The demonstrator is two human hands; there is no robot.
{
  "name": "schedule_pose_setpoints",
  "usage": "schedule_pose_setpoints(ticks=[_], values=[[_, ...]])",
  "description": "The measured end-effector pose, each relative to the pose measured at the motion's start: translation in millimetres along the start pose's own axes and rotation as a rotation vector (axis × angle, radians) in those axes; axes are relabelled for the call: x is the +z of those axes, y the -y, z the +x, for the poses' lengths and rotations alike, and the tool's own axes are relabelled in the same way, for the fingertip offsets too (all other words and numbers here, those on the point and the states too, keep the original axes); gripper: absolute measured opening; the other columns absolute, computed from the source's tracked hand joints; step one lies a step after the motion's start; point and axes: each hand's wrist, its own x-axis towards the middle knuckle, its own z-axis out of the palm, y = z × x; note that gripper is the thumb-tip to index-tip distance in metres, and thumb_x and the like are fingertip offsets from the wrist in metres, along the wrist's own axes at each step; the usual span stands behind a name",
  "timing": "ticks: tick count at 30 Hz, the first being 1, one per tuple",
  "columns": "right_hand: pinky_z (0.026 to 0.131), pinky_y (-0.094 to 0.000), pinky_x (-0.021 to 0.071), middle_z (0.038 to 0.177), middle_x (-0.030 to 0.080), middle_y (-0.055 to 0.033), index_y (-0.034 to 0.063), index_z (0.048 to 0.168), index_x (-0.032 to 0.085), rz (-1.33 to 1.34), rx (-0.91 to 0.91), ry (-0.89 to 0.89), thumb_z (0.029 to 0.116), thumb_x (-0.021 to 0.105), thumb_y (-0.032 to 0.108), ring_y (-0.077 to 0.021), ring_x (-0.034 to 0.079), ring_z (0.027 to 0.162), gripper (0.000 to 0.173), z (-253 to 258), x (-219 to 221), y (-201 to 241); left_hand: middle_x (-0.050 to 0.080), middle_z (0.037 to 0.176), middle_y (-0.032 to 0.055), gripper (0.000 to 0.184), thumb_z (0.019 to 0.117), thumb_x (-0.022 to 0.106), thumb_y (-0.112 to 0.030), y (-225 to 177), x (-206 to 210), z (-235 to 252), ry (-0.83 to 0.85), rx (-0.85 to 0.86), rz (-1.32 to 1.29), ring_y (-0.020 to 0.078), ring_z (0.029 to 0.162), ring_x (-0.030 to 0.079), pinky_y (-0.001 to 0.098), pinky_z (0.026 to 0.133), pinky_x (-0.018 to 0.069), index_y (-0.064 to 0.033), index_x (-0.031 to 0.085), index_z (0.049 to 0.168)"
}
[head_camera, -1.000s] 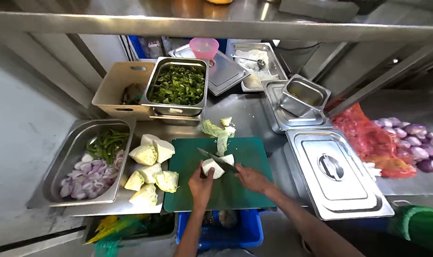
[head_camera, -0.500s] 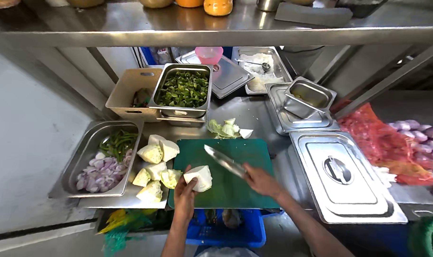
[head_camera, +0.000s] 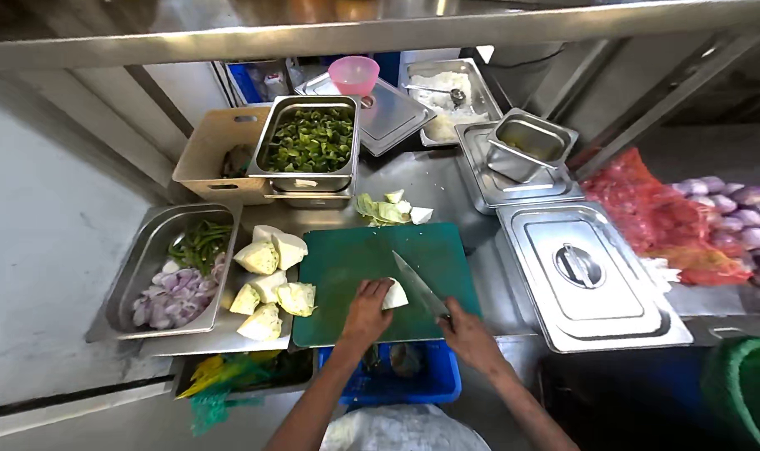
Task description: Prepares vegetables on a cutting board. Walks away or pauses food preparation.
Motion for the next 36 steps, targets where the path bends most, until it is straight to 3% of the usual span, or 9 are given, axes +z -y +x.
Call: schedule_pose_setpoints(ticks=[3,5,9,16,19,24,29,34,36], values=[[0.085,-0.0558,0.0572,0.103,0.072,-0.0163,0.0173,0.146,0.047,-0.034,0.034,0.031,0.1078,0.049,0.032,-0.0360,0.072,0.097,0.041,-3.8,-0.1,8.7,0.062,0.141,0.0016,0.066,0.0842,0.080,-0.050,10.6,-6.9,-1.0,0.000,0.080,-0.039,0.0222,0.134,0.054,0.0417,0.114,0.0456,-0.0177,0.063,0.139],[0.088,-0.0562,0.0565,0.105,0.071,-0.0174,0.0183,0.148,0.045,-0.070,0.051,0.071,0.1088,0.047,0.032,-0.0374,0.071,0.100,0.042,-7.4,-6.0,17.3,0.062,0.141,0.0011,0.065,0.0851,0.077,-0.056,15.5,-16.4,0.0,0.000,0.139,-0.067,0.0199,0.134,0.054,0.0417,0.114,0.0461,-0.0188,0.065,0.137],[0.090,-0.0582,0.0555,0.112,0.070,-0.0201,0.0180,0.153,0.040,-0.164,0.057,0.142,0.1097,0.043,0.030,-0.0405,0.070,0.106,0.045,-6.3,-4.6,31.1,0.067,0.131,0.0040,0.039,0.0905,0.078,-0.035,22.9,-28.5,17.5,0.105,0.319,-0.090,0.0198,0.129,0.058,0.0396,0.111,0.0480,-0.0133,0.073,0.122],[0.091,-0.0599,0.0547,0.116,0.069,-0.0221,0.0169,0.150,0.045,-0.268,0.055,0.207,0.1091,0.043,0.023,-0.0424,0.068,0.110,0.041,-13.8,-30.0,48.6,0.068,0.118,0.0088,0.037,0.0838,0.085,-0.030,19.4,-44.2,53.9,0.339,0.463,-0.066,0.0231,0.114,0.063,0.0415,0.103,0.0522,-0.0068,0.071,0.109],[0.088,-0.0592,0.0555,0.112,0.070,-0.0208,0.0170,0.145,0.048,-0.331,0.060,0.214,0.1080,0.044,0.021,-0.0416,0.069,0.107,0.037,-27.0,-50.4,63.3,0.068,0.117,0.0090,0.037,0.0835,0.085,-0.031,19.3,-44.4,57.7,0.361,0.480,-0.070,0.0240,0.113,0.063,0.0421,0.102,0.0522,-0.0073,0.071,0.108],[0.092,-0.0610,0.0552,0.119,0.068,-0.0226,0.0141,0.148,0.043,-0.260,0.010,0.231,0.1086,0.045,0.021,-0.0426,0.068,0.111,0.040,12.6,-5.1,53.5,0.068,0.117,0.0071,0.035,0.0836,0.085,-0.032,25.0,-42.4,54.3,0.333,0.477,-0.096,0.0216,0.115,0.063,0.0408,0.103,0.0527,-0.0084,0.072,0.106],[0.088,-0.0603,0.0550,0.114,0.070,-0.0204,0.0189,0.146,0.049,-0.386,0.040,0.211,0.1076,0.046,0.024,-0.0409,0.069,0.108,0.039,-20.7,-58.6,64.9,0.068,0.117,0.0087,0.036,0.0843,0.085,-0.031,27.0,-40.6,51.8,0.303,0.489,-0.105,0.0234,0.114,0.063,0.0416,0.103,0.0526,-0.0068,0.072,0.108],[0.091,-0.0614,0.0551,0.118,0.068,-0.0223,0.0139,0.148,0.044,-0.295,0.004,0.247,0.1082,0.045,0.021,-0.0422,0.068,0.111,0.040,18.4,-8.4,59.6,0.068,0.116,0.0064,0.036,0.0853,0.084,-0.034,27.1,-40.9,50.2,0.287,0.474,-0.093,0.0205,0.112,0.063,0.0396,0.102,0.0527,-0.0087,0.072,0.108],[0.092,-0.0612,0.0547,0.119,0.068,-0.0218,0.0164,0.148,0.046,-0.331,-0.001,0.229,0.1083,0.045,0.022,-0.0421,0.068,0.111,0.040,14.1,-21.2,62.1,0.068,0.119,0.0072,0.035,0.0856,0.084,-0.033,27.7,-42.1,51.5,0.288,0.478,-0.105,0.0212,0.115,0.063,0.0400,0.105,0.0513,-0.0079,0.072,0.108]])
